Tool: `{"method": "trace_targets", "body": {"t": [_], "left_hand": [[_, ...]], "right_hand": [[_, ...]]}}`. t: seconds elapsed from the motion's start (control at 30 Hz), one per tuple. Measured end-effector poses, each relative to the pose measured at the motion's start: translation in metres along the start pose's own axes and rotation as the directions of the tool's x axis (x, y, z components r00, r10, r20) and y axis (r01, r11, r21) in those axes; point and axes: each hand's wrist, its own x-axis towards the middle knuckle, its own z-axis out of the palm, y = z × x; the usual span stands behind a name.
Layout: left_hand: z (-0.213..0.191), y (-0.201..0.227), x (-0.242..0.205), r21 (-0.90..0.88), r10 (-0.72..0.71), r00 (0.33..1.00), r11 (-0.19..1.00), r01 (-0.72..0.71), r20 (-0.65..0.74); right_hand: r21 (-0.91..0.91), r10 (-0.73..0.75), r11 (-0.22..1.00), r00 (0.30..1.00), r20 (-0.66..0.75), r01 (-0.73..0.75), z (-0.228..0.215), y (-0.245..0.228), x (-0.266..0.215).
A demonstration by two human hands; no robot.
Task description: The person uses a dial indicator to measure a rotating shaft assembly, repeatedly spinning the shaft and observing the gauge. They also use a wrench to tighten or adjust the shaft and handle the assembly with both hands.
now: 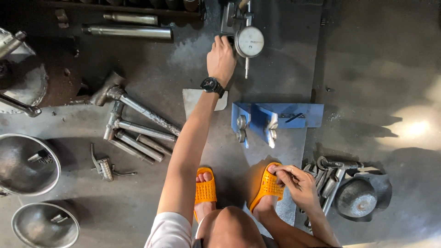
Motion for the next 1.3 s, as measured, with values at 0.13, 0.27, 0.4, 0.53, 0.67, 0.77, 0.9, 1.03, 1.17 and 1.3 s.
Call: {"method": "trace_targets", "body": {"t": [0.13,0.27,0.4,0.53,0.67,0.77,0.9,1.03,1.17,1.3], "left_hand": [[0.017,-0.012,0.008,-0.383,-0.168,0.985,0.913,0.143,-0.032],[0.001,-0.025,-0.01,-0.684,-0.329,0.932,0.645,0.34,0.153],[-0.077,-0.021,-0.076,-0.481,-0.019,0.997,0.877,-0.018,-0.071],[-0.119,-0.027,-0.129,0.077,0.245,0.915,0.956,-0.283,0.321],[-0.112,-0.034,-0.148,0.29,0.264,0.874,0.87,-0.398,0.407],[-0.105,-0.025,-0.145,0.468,0.185,0.845,0.764,-0.445,0.503],[-0.122,0.001,-0.152,0.373,0.052,0.824,0.874,-0.311,0.565],[-0.165,0.029,-0.201,0.002,-0.162,0.813,0.981,0.194,0.559],[-0.122,0.023,-0.287,-0.094,-0.27,0.641,0.876,0.474,0.718],[-0.123,0.07,-0.271,-0.211,-0.262,0.637,0.796,0.568,0.725]], "right_hand": [[-0.018,-0.068,0.998,0.998,-0.012,0.068,-0.003,0.013,-0.006],[0.053,-0.11,0.992,0.994,-0.013,0.11,-0.004,-0.001,-0.006],[0.102,-0.172,0.98,0.985,0.006,0.17,0.01,0.016,0.007],[0.146,-0.066,0.987,0.998,0.018,0.063,0.042,0.036,0.019],[0.085,-0.051,0.996,0.977,0.208,0.034,0.064,0.029,0.018],[-0.048,-0.1,0.992,0.949,0.3,0.12,0.071,0.026,0.025],[-0.065,-0.115,0.987,0.921,0.371,0.15,0.081,0.041,0.026],[-0.115,-0.128,0.974,0.895,0.427,0.194,0.087,0.072,0.017],[-0.089,-0.111,0.979,0.844,0.524,0.184,0.107,0.111,-0.003],[-0.223,0.017,0.967,0.84,0.543,0.124,0.091,0.063,0.0]]}}
